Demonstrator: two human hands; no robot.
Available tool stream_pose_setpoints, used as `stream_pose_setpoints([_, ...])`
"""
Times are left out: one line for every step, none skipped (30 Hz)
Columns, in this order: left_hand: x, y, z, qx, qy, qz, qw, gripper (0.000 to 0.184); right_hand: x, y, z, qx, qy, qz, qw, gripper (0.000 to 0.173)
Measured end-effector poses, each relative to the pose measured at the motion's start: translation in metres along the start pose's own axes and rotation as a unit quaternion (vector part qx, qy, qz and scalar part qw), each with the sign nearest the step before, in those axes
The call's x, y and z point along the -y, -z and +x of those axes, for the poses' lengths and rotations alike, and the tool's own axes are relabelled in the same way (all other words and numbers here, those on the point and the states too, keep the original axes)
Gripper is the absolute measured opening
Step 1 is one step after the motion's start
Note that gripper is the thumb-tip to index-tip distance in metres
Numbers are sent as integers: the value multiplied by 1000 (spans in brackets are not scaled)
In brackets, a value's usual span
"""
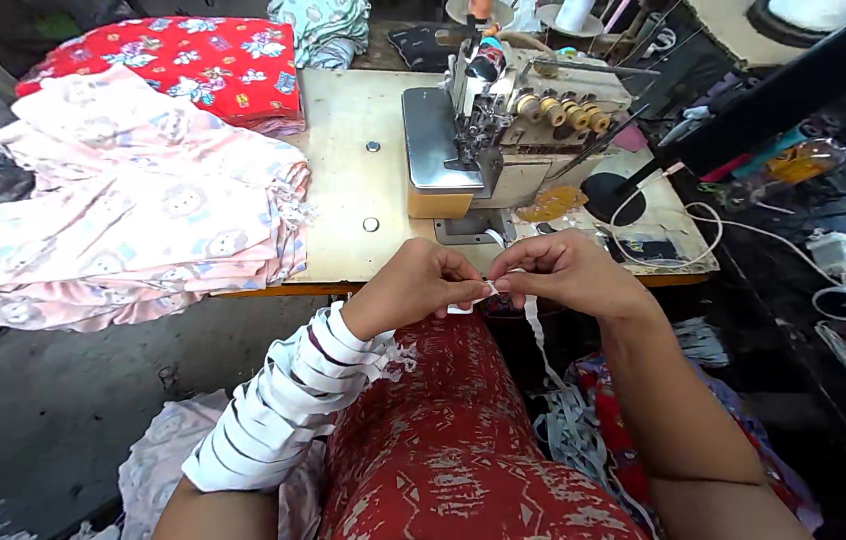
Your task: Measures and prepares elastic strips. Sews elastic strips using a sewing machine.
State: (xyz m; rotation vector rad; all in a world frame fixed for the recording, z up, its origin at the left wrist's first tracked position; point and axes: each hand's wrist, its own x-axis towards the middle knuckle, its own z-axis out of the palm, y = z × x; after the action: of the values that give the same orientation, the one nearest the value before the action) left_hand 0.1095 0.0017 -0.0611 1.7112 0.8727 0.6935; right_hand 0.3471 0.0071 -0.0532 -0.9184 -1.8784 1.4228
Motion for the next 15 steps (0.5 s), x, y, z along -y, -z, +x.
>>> stream_pose_setpoints([1, 1, 1, -1, 2, 1, 1000, 7, 0, 0, 0, 7, 2, 4, 1000, 10])
stream_pose_setpoints([2, 1, 2, -3, 1, 3, 1000, 6, 0, 0, 1, 12, 3, 8, 1000, 10])
stream_pose_setpoints([3, 1, 3, -9, -4, 4, 1000, 6, 0, 0, 1, 14, 4, 12, 1000, 11])
stream_pose_setpoints([5, 0, 5, -18, -14, 2, 1000, 8, -1, -1, 1, 10, 6, 13, 1000, 11])
stream_pose_setpoints([8, -1, 6, -25, -27, -2, 999, 9, -2, -2, 2, 0, 11, 10, 1000, 11])
stream_pose_setpoints([12, -2, 8, -17, -37, -13, 999, 13, -3, -2, 2, -15, 16, 11, 1000, 11])
stream_pose_setpoints([16, -3, 9, -2, -36, -41, 999, 18, -4, -2, 2, -33, 17, 15, 999, 12])
stream_pose_setpoints([20, -5, 10, 3, -23, -80, 997, 19, -5, -2, 2, -54, 13, 18, 998, 12])
stream_pose_setpoints([23, -8, 10, -4, -12, -119, 993, 15, -5, -2, 2, -74, 8, 14, 997, 12])
stream_pose_setpoints([26, -10, 11, -18, -6, -146, 989, 9, -6, -2, 3, -90, 3, 8, 996, 13])
stream_pose_setpoints([28, -11, 11, -33, -2, -152, 988, 5, -8, -1, 3, -101, -2, 3, 995, 13])
stream_pose_setpoints([28, -12, 12, -47, -1, -141, 989, 5, -10, -1, 3, -108, -5, 0, 994, 14])
stream_pose_setpoints([28, -12, 12, -56, -5, -123, 991, 6, -12, -1, 4, -112, -5, -2, 994, 14])
stream_pose_setpoints([27, -11, 12, -63, -12, -103, 993, 8, -14, -1, 4, -118, -4, -3, 993, 12])
stream_pose_setpoints([25, -11, 13, -68, -17, -84, 994, 10, -16, -1, 5, -123, -4, -4, 992, 11])
